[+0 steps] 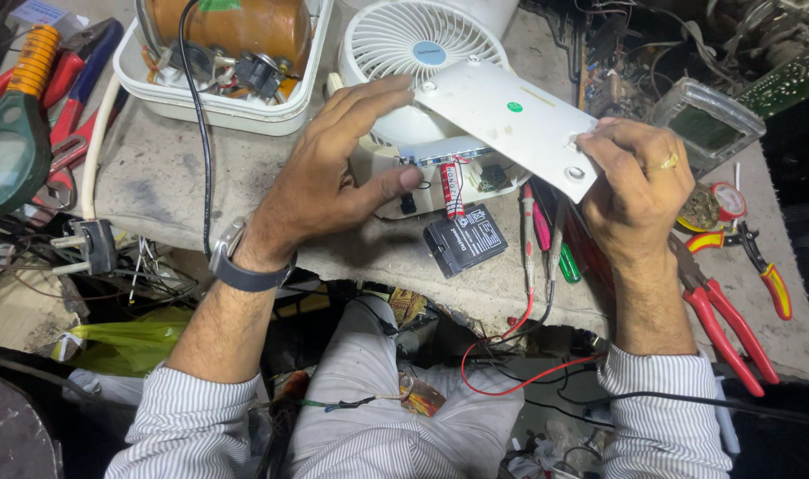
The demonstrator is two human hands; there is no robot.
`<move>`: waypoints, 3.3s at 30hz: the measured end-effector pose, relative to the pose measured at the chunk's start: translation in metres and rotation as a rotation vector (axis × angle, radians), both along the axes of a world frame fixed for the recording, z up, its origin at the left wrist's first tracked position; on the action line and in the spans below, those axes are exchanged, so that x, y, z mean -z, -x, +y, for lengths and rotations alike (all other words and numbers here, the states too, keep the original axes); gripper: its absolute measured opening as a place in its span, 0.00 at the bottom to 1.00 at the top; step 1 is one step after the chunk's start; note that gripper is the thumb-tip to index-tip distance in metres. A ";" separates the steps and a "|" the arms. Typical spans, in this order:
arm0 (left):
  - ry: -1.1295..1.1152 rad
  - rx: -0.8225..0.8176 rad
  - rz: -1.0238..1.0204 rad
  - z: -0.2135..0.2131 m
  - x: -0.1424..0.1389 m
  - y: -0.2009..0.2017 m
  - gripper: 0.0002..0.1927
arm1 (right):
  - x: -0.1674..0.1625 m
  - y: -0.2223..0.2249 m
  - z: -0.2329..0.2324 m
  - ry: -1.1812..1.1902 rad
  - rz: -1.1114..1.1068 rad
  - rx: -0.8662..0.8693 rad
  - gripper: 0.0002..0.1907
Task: The person works on a disassembled desk fan, handling a battery pack and internal wiring. They attach a white plastic cover to the fan base, then remove it to access the circuitry. The person uses a soldering iron on the wires and later wraps a wire with red electrical tape.
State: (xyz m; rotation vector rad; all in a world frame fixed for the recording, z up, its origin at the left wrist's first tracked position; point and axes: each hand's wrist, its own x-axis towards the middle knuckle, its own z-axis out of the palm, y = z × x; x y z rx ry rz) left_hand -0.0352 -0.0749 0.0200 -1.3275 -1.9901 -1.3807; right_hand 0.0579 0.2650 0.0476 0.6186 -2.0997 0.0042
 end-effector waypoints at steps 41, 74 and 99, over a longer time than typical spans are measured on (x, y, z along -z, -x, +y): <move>0.031 0.042 0.012 -0.002 0.030 0.013 0.28 | 0.008 -0.002 -0.012 0.060 -0.046 -0.007 0.22; 0.159 0.064 0.023 -0.005 0.014 0.023 0.32 | 0.014 0.002 -0.011 0.111 -0.065 -0.022 0.17; 0.123 0.048 0.027 0.030 -0.007 0.027 0.19 | 0.016 0.000 0.002 0.196 -0.076 -0.024 0.18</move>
